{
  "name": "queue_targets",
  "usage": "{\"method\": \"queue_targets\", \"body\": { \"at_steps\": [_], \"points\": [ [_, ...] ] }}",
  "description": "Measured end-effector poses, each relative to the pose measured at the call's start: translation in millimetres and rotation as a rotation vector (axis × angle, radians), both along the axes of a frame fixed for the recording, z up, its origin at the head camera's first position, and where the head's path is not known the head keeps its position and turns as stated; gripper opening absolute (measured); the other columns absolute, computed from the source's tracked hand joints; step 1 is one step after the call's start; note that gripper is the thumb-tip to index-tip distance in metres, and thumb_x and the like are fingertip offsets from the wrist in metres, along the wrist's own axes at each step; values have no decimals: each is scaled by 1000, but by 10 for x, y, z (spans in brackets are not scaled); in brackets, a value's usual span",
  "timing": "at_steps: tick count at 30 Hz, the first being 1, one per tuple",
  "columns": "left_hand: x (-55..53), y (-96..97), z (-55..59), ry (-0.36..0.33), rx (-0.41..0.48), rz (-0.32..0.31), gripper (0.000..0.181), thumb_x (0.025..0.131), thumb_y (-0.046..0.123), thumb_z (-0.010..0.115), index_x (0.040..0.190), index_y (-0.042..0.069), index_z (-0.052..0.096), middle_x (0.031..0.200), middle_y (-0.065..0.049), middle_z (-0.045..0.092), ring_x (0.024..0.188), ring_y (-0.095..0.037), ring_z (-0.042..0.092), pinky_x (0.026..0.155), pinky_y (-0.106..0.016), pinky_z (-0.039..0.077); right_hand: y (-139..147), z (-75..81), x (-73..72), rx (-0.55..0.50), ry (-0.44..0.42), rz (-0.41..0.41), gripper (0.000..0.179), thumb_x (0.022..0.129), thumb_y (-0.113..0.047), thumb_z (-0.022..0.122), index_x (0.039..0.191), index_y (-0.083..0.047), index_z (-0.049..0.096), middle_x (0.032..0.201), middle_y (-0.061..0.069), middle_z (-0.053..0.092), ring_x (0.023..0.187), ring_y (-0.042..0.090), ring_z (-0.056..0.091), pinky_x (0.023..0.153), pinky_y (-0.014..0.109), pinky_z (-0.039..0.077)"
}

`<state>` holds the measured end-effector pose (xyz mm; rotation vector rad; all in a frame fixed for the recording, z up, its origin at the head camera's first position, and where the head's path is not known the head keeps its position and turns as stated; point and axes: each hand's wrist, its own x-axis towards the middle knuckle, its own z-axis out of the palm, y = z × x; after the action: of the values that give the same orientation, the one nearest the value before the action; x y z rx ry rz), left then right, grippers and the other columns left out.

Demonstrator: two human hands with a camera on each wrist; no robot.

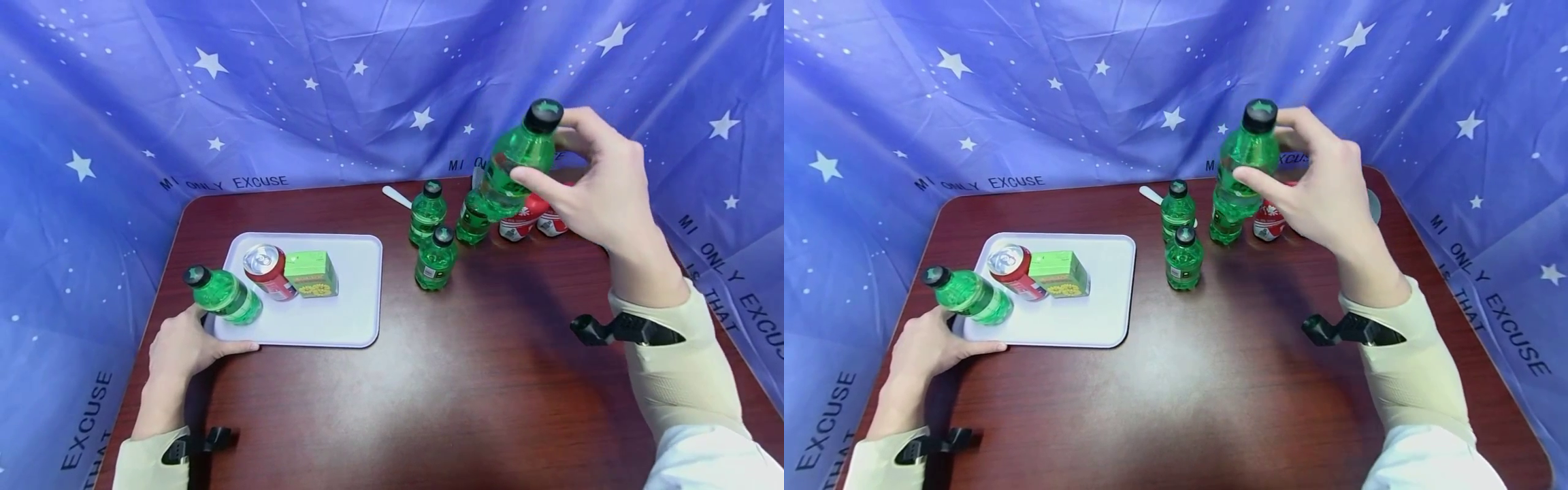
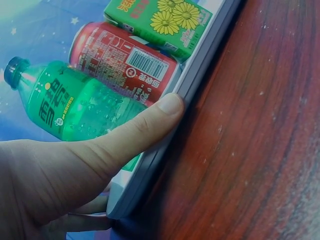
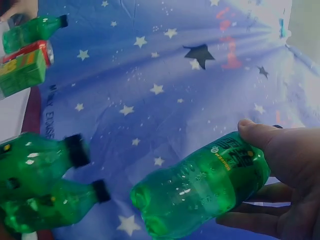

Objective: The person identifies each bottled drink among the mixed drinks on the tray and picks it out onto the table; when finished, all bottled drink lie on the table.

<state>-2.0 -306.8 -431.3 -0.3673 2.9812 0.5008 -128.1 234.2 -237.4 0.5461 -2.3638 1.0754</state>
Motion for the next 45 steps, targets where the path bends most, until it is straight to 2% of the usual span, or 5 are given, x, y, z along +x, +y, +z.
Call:
{"method": "queue_targets", "body": {
  "at_steps": [5, 14, 26, 40, 45],
  "points": [
    [-4, 12, -9, 10, -3, -6, 121, 52, 78, 94, 135, -2, 58, 120, -39, 69, 105, -58, 66, 74, -67, 57, 129, -164, 92, 28, -26, -27, 55, 80, -2, 92, 130, -6, 71, 104, -45, 66, 90, -19, 66, 75, 8, 47],
    [-5, 3, 4, 4, 0, -1, 121, 55, 77, 94, 137, -4, 57, 124, -39, 67, 108, -58, 65, 77, -67, 56, 263, -494, 119, 91, -110, -22, 58, 74, -4, 96, 125, -5, 69, 103, -47, 62, 92, -25, 62, 74, 0, 49],
    [-7, -4, 8, -3, -2, 7, 122, 55, 78, 94, 139, -3, 56, 124, -40, 67, 108, -59, 65, 75, -67, 56, 285, -866, 70, 85, -258, 25, 55, 76, -8, 96, 124, -8, 70, 106, 18, 80, 88, -24, 62, 74, 0, 50],
    [15, -6, -19, 1, -1, 12, 123, 54, 78, 93, 140, -1, 55, 125, -40, 67, 108, -58, 64, 74, -68, 56, 293, -1142, 70, 99, -410, 62, 51, 81, -13, 94, 123, -8, 67, 113, 22, 80, 91, -20, 65, 74, 3, 53],
    [19, 6, -23, -2, 9, 16, 123, 54, 78, 93, 141, 0, 55, 126, -39, 67, 109, -58, 65, 74, -67, 56, 276, -1159, 90, 135, -434, 47, 49, 83, -15, 93, 123, -8, 65, 113, 19, 80, 100, 13, 79, 74, 2, 52]
  ]
}}
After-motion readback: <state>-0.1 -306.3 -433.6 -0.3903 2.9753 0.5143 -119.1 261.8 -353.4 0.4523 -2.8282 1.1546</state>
